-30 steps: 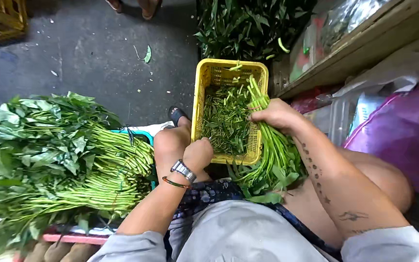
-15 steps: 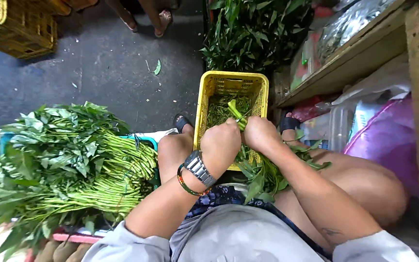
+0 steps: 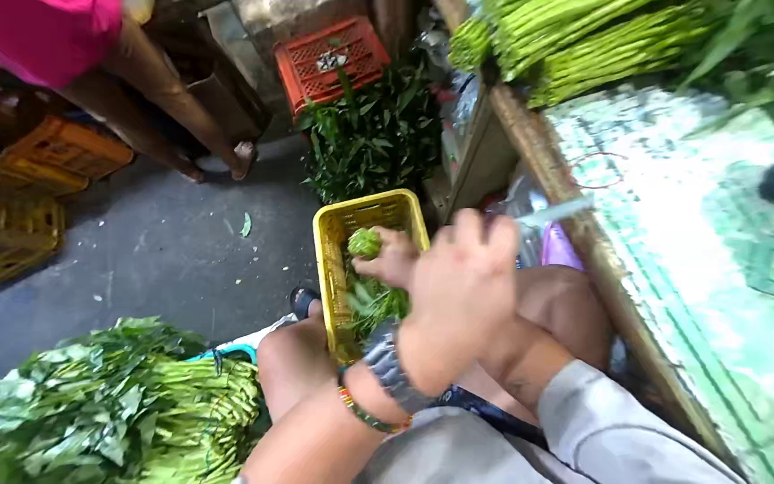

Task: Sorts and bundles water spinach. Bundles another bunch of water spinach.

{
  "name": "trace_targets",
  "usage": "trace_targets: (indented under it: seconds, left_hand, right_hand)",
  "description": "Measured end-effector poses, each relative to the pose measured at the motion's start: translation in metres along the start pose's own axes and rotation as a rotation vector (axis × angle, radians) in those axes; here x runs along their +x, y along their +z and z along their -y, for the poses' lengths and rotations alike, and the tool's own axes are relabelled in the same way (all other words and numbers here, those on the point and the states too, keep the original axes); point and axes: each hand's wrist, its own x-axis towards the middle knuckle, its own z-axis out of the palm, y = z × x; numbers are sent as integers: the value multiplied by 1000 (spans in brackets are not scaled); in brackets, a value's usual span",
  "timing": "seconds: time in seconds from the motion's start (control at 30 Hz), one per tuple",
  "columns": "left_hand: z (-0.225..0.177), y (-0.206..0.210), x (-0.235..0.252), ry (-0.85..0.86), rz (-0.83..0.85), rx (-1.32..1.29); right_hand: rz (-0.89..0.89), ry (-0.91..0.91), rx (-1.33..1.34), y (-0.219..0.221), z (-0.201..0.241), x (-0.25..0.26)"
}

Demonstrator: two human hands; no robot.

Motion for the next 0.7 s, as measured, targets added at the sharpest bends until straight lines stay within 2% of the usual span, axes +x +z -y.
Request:
trace_targets:
  seconds: [0.03,0.1,0.17,0.27,0.33,0.4,0.5,0.57,0.7]
  left_hand:
    - [-25,12,9,102,22,-70]
    - [-56,24,22,258,70,-190]
    - [-54,14,24,325,20,-220]
    - [3,-19,15,241,-108,-78]
    - [58,-41,4,116,-103,113]
    - [99,-53,-6,15,20,260]
    - [117,-52,-22,16,154,230]
    - [119,-50,-29,92,106,177]
    - [124,-66,-33,217,-36,44]
  right_hand:
    - [-58,-69,-98,-6,-1,-5]
    - [-97,-174,-109,-16,-3,-11]
    - [-133,-268,4,-19,2,-22]
    - [-126,-265,12,-33,37,-55]
    - [-147,-423,10,-37,32,-61]
    - [-79,-447,8,-36,32,-59]
    - [-24,-473,-49,-26,37,-64]
    - [51,-496,-47,-27,40,-70]
    - [480,-555,199,-64,44,-71]
